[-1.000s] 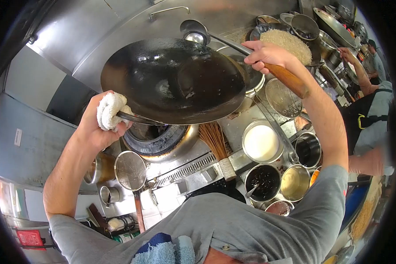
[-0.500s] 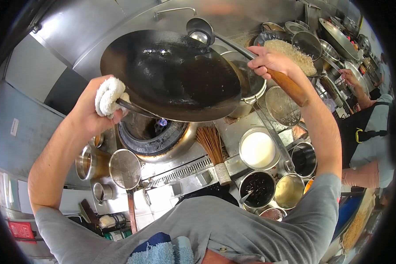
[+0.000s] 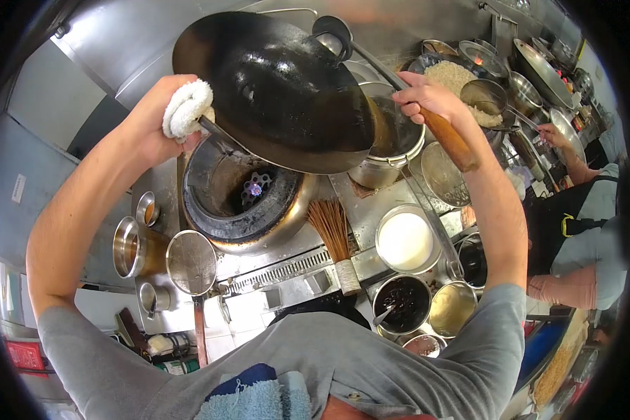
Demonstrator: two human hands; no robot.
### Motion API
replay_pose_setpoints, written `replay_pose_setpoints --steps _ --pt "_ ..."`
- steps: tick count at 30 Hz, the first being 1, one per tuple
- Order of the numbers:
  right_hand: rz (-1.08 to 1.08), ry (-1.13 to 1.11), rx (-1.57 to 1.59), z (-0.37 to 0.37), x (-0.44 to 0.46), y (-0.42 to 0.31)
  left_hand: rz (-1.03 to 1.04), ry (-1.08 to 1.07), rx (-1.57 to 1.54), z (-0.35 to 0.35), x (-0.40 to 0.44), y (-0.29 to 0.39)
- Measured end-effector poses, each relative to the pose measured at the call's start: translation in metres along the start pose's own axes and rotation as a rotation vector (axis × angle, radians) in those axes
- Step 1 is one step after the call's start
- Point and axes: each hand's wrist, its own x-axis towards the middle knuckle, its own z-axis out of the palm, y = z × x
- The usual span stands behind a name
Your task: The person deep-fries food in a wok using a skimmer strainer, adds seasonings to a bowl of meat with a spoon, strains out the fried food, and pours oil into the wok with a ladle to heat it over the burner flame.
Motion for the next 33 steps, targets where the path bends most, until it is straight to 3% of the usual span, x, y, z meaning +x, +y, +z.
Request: replay_pose_setpoints --steps 7,9,15,18,21,24,27,28,29,33 --pt "-0.131 0.116 -0.027 0.002 -0.012 -0.01 0.233 -0.025 0.177 0.011 0.012 -0.016" --pt "-0.183 0.19 -0.097 0.011 -0.023 -0.018 0.279 0.076 0.186 0.003 0.019 -0.027" --pt "-0.282 0.311 -0.203 0.037 -0.038 -0.034 0.612 0.196 0.293 -0.028 0.049 -0.095" --pt "-0.285 0.33 -0.307 0.07 -0.032 -0.055 0.663 0.19 0.175 -0.041 0.062 -0.132" --pt "-0.241 0.322 -0.512 0.101 -0.003 -0.075 0.608 0.19 -0.12 -0.042 0.063 -0.162" --pt "-0.234 0.165 -0.544 0.096 0.072 -0.075 0.542 0.109 -0.372 -0.061 0.074 -0.195" --pt "-0.135 0.116 -0.492 0.102 0.13 -0.066 0.314 0.105 -0.56 -0.099 0.057 -0.23" --pt "-0.116 0.065 -0.738 0.102 0.145 -0.061 0.24 0.131 -0.61 -0.108 0.037 -0.239" --pt "-0.166 0.078 -0.948 0.109 0.146 -0.056 0.163 0.157 -0.657 -0.118 0.015 -0.253" --pt "0.078 0.233 -0.875 0.099 0.195 0.022 0.041 0.237 -0.666 -0.144 -0.038 -0.329"
